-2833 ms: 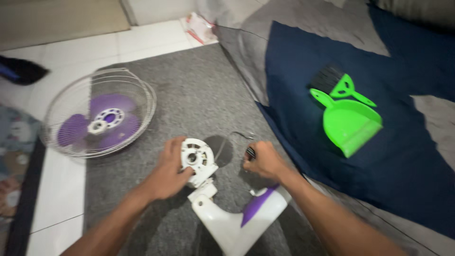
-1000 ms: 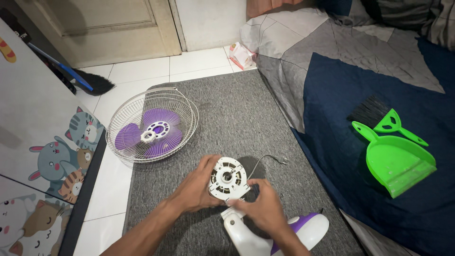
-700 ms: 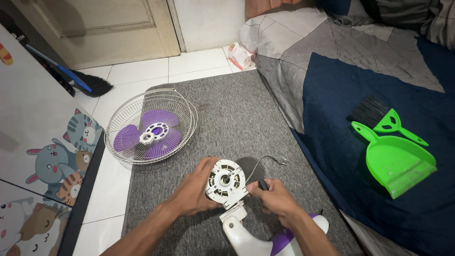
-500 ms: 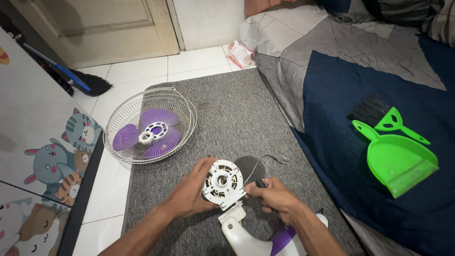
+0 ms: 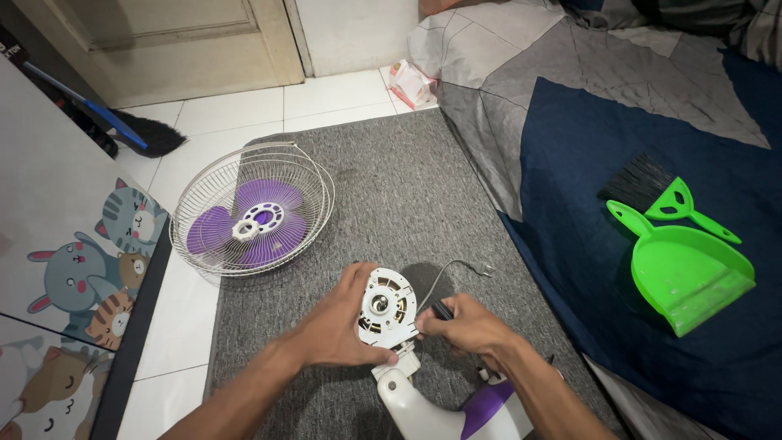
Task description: The person disassembles a small electric desk fan on a floor mat. They use a screwdriver to unscrew the rear motor housing, remove the fan guard and blade assembly, and manipulate the motor and wiring while working on the floor next to a bed.
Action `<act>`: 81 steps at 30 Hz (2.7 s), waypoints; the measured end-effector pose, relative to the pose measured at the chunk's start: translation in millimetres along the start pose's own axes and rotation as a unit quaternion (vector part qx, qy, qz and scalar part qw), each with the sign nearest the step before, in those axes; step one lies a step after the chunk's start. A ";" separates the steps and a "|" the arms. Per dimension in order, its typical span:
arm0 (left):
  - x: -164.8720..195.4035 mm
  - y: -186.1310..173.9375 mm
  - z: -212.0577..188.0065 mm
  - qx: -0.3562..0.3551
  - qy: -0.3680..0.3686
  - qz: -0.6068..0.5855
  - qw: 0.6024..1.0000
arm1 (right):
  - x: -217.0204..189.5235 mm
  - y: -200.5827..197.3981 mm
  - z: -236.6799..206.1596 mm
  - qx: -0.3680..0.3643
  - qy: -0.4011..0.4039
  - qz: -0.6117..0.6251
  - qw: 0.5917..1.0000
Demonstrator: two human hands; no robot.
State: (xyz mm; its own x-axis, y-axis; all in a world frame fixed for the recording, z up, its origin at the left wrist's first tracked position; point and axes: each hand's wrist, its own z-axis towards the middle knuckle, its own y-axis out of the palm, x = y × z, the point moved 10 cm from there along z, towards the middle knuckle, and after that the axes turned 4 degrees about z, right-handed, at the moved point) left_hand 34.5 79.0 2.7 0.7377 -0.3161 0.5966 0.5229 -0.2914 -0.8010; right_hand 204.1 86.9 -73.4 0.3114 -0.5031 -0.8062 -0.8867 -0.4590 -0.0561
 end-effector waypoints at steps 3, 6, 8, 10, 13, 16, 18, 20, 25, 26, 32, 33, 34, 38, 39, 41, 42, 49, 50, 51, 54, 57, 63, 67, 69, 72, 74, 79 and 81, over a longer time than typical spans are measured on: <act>3.1 0.7 2.8 0.014 0.004 0.006 1.000 | 1.3 -0.2 2.2 -0.006 0.003 -0.003 1.000; 3.5 0.8 4.2 0.013 0.004 0.010 1.000 | 2.4 2.7 5.0 -0.033 -0.012 -0.002 0.999; 3.0 0.0 5.3 0.013 0.004 0.008 1.000 | 4.9 2.5 9.6 -0.040 -0.005 0.011 0.999; 2.2 0.8 5.3 0.008 0.003 -0.001 1.000 | 7.2 4.9 12.2 -0.061 -0.001 0.019 0.998; -0.2 2.0 5.0 -0.002 0.000 -0.016 1.000 | 6.1 10.7 15.8 -0.099 -0.003 0.026 0.995; -1.3 0.6 4.6 0.000 0.009 -0.008 1.000 | 7.6 12.3 19.4 -0.103 0.006 0.019 0.995; 0.7 -1.5 4.4 0.006 0.029 0.005 1.000 | 12.7 10.8 22.5 -0.085 0.027 -0.008 0.996; -4.7 -0.9 3.4 -0.003 0.013 -0.016 1.000 | 8.6 18.3 22.6 -0.116 0.003 0.012 0.993; -7.9 -4.2 -1.3 0.002 0.025 -0.026 0.999 | 0.1 24.8 17.2 -0.162 -0.038 0.048 0.985; -8.5 -4.0 -0.5 0.000 0.027 -0.025 0.999 | -0.8 24.1 17.8 -0.159 -0.034 0.040 0.986; -12.7 -3.2 -2.5 -0.010 0.039 -0.027 0.999 | -14.0 27.5 18.2 -0.174 -0.022 -0.047 0.983; -12.4 -3.3 -3.5 -0.008 0.043 -0.029 0.999 | -14.9 27.6 17.6 -0.171 -0.021 -0.066 0.983; -12.5 -3.4 -3.5 -0.007 0.047 -0.028 0.999 | -16.9 28.3 17.1 -0.172 -0.023 -0.065 0.983; -7.8 -7.4 -4.3 0.016 0.088 -0.016 0.996 | -21.1 30.5 16.9 -0.171 -0.034 -0.072 0.982; -5.0 -8.8 -4.9 0.026 0.105 -0.012 0.994 | -21.2 30.2 17.0 -0.169 -0.037 -0.076 0.982; -11.6 -4.2 -2.6 0.007 0.079 -0.002 0.997 | -20.3 31.1 18.0 -0.169 -0.040 -0.088 0.981; -14.4 -1.4 -1.2 -0.003 0.066 0.001 0.998 | -19.0 30.7 18.3 -0.169 -0.041 -0.094 0.980; -11.3 -1.9 -1.8 0.004 0.065 0.007 0.998 | -11.4 31.8 20.8 -0.159 -0.044 -0.041 0.985; -9.8 -3.0 -3.0 0.005 0.067 0.002 0.998 | -10.5 33.0 21.7 -0.160 -0.042 -0.035 0.986; -7.4 -4.6 -2.7 0.008 0.071 -0.002 0.997 | -10.2 32.7 22.5 -0.159 -0.040 -0.030 0.986; -2.3 -6.7 -2.3 0.005 0.064 0.006 0.998 | -4.8 31.4 22.2 -0.132 -0.033 -0.011 0.991; 1.1 -8.4 -2.2 0.000 0.043 0.004 0.999 | -5.6 34.9 17.6 -0.122 -0.051 -0.008 0.991; 4.8 -10.4 -1.3 0.012 0.008 0.044 0.999 | -9.5 33.5 5.3 -0.121 -0.047 -0.023 0.991; 10.8 -13.3 -3.9 0.048 0.033 0.020 0.998 | -17.1 15.0 -0.4 -0.015 -0.081 -0.016 0.996; 4.9 -9.9 -4.2 0.034 0.010 0.019 0.999 | -19.0 7.0 0.8 0.058 -0.081 0.045 0.994; -5.4 -4.1 -2.5 0.000 -0.029 0.011 1.000 | -26.0 7.8 4.6 0.057 -0.075 0.048 0.994; -3.8 -5.9 -3.3 0.009 -0.016 0.001 1.000 | -33.0 7.2 6.2 0.045 -0.082 0.020 0.995; -1.0 -7.2 -4.0 0.019 -0.003 0.000 1.000 | -42.1 5.3 13.2 0.031 -0.073 -0.026 0.996; 0.6 -8.2 -3.6 0.022 0.001 0.004 1.000 | -44.7 7.4 16.4 0.008 -0.066 -0.026 0.997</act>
State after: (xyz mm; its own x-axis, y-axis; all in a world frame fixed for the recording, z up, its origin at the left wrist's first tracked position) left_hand 29.1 78.0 9.8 0.7404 -0.3203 0.5909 0.5356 -0.2500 -0.8066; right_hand 177.9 118.0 -47.5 0.3096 -0.3771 -0.8729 -0.8760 -0.4702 -0.1076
